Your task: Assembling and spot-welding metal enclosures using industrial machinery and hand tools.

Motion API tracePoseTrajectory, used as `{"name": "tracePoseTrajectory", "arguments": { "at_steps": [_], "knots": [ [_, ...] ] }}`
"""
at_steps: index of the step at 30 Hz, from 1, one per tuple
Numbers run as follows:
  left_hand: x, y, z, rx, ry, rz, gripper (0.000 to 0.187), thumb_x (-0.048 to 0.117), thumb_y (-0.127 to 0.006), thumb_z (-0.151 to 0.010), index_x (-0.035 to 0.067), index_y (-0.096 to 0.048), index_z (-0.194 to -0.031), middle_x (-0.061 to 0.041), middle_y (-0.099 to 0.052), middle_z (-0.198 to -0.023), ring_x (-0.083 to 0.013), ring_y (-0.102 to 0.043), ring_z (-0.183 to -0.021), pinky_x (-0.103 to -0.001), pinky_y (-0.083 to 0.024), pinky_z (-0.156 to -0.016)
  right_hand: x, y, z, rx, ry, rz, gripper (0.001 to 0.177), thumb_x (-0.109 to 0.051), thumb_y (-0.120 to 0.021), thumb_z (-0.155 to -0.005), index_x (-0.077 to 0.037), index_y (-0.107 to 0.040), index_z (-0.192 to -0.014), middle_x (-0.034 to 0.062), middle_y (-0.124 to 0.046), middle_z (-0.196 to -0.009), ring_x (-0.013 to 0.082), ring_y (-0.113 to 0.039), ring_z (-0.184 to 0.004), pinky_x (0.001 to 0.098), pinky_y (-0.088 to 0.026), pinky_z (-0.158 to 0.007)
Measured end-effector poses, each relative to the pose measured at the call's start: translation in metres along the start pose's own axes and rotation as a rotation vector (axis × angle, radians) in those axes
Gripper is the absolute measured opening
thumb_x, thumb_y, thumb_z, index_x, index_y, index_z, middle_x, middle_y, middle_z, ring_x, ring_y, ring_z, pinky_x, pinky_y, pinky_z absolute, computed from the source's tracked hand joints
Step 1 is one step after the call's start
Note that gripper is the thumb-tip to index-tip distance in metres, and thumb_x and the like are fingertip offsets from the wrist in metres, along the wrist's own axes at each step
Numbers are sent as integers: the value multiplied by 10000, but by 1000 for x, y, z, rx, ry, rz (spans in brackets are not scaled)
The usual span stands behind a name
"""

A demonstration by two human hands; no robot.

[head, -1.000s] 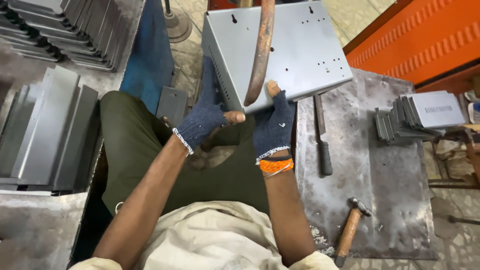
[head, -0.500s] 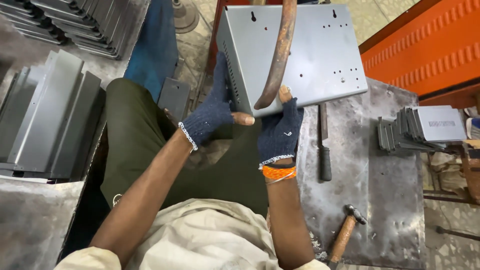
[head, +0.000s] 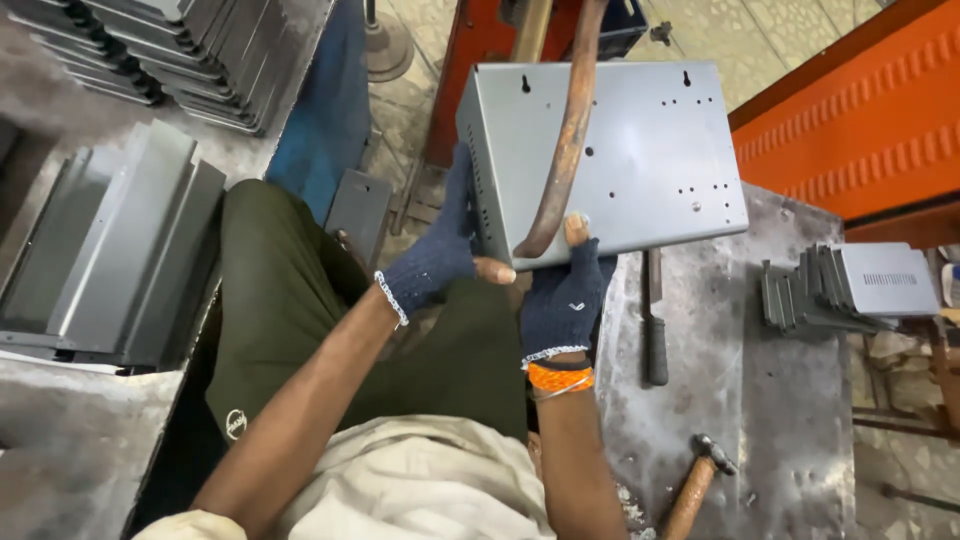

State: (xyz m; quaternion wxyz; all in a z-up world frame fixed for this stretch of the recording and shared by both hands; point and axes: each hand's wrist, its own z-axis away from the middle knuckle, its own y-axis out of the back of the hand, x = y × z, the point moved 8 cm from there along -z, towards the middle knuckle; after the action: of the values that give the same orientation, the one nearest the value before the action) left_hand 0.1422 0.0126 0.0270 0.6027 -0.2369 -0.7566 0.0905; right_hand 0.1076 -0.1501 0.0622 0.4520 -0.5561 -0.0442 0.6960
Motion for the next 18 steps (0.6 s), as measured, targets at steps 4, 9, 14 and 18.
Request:
{"name": "tracePoseTrajectory", "arguments": {
  "at_steps": [4, 9, 14, 18],
  "knots": [
    [-5, -2, 9, 28, 39, 24, 1567, -2, -1009, -527, 203, 80, -1635, -231, -99, -1675, -559, -205, -1480, -645, -306, -1161, 17, 30, -27, -1, 5, -1, 271, -84, -832, -811, -97, -657, -1018, 130, -705, -928, 277, -707, -763, 411, -614, -734],
    [13, -8, 8, -2, -75, -113, 1526, 105, -1027, -583, 178, 82, -1628, -259, -59, -1676, -532, -185, -1501, -671, -307, -1172, 6, 9, -16, -85, -7, 4, 253, -32, -811, -773, -91, -686, -985, 172, -718, -886, 327, -725, -749, 447, -640, -718],
    [9, -7, 8, 51, -78, -117, 1513, 70, -1024, -559, 127, 43, -1629, -256, -116, -1672, -455, -161, -1531, -576, -224, -1235, -11, -6, -15, -458, 377, 409, 209, -29, -632, -833, -76, -664, -1034, 96, -672, -953, 216, -639, -853, 366, -540, -789],
    [19, -4, 7, 90, -86, -167, 1548, 101, -1042, -525, 90, 44, -1627, -260, -117, -1674, -434, -131, -1552, -536, -163, -1264, 24, 22, -44, -117, -3, 48, 100, -170, -792, -836, -110, -748, -904, 101, -703, -862, 251, -696, -785, 422, -599, -810]
  ]
}}
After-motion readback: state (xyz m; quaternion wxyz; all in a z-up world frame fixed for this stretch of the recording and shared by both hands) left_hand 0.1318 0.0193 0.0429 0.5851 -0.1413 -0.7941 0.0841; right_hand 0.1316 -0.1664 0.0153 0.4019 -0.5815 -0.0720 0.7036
